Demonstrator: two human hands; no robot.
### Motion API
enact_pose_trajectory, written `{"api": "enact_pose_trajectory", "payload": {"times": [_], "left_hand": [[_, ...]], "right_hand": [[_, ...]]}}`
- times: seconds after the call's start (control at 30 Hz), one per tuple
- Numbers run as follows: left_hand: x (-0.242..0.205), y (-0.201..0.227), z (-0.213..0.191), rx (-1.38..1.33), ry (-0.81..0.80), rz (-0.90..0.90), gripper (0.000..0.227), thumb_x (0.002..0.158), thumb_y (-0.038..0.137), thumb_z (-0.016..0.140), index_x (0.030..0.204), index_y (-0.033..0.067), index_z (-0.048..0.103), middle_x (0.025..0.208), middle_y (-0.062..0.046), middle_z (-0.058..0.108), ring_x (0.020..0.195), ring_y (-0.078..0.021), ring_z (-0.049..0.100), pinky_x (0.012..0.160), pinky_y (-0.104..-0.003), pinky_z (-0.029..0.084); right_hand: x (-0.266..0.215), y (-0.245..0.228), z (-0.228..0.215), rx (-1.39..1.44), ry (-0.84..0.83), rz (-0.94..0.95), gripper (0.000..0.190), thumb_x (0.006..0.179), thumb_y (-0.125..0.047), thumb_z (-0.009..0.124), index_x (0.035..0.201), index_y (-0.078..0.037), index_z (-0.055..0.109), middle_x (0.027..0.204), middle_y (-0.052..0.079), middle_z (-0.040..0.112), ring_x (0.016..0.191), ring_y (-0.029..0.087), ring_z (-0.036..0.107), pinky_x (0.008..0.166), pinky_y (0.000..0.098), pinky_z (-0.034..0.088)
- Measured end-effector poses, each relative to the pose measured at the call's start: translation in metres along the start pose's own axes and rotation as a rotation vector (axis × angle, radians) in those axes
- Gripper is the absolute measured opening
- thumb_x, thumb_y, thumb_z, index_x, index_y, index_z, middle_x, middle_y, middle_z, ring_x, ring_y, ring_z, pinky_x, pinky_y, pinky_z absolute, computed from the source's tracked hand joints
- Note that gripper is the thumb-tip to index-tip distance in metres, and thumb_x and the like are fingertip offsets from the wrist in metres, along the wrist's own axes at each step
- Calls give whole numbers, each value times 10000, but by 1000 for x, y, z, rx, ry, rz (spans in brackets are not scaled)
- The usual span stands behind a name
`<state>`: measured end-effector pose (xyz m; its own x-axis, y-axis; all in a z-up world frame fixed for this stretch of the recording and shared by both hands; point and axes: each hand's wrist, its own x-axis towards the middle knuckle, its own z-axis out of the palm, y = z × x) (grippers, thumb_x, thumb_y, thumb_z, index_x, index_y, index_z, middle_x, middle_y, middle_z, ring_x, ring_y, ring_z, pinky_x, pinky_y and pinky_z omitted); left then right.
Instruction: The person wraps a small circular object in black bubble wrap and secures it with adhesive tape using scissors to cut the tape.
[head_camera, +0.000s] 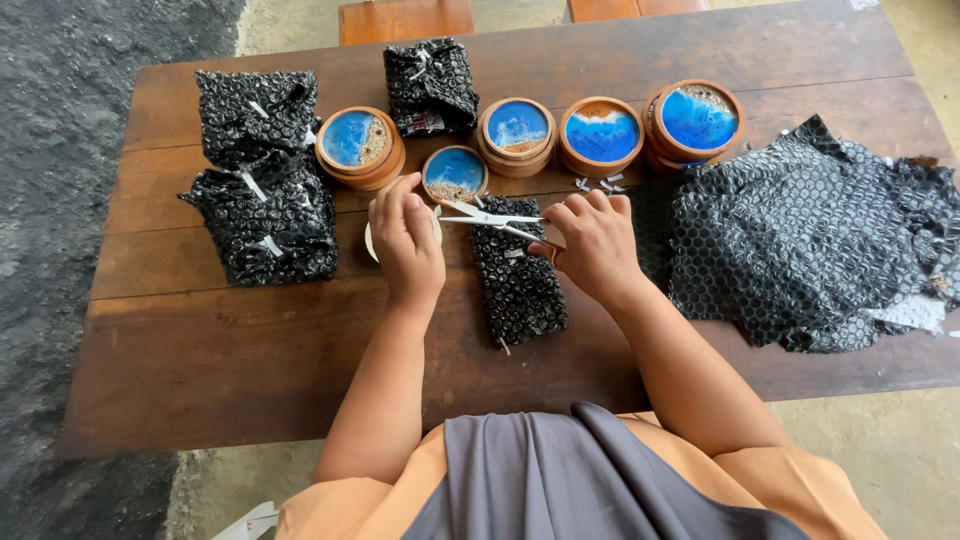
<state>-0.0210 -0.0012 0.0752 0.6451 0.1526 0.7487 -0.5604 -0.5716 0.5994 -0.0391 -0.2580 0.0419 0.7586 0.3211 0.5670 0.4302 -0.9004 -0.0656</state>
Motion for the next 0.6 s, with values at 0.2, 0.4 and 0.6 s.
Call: {"api": "enact_pose_trajectory", "payload": {"times": [0.2, 0.4, 0.6], "left_hand": [[-10, -6, 11, 103, -71, 75, 30, 912, 159, 686, 932, 156, 708, 1102, -24, 664, 1094, -306, 607, 963, -438, 433], [-8, -7, 13, 127, -83, 160, 82, 816, 120, 721, 861, 171, 674, 1124, -9, 663, 1127, -303, 599, 974, -464, 416], [-15, -6, 19, 181, -157, 197, 77, 952, 136, 668, 914, 175, 613, 1299, -9, 632, 1338, -328, 484, 1162, -576, 173]], "right_hand": [[0, 2, 0, -78, 23, -42, 507, 644, -489, 881, 1005, -220, 648, 838, -14, 553, 876, 229, 540, 854, 423, 394], [2, 0, -5, -66, 33, -43, 475, 665, -457, 876, 988, -195, 646, 830, 4, 562, 870, 237, 541, 850, 426, 389], [-2, 3, 0, -96, 10, -25, 481, 655, -457, 882, 984, -194, 648, 828, 0, 561, 864, 238, 541, 831, 428, 384]]}}
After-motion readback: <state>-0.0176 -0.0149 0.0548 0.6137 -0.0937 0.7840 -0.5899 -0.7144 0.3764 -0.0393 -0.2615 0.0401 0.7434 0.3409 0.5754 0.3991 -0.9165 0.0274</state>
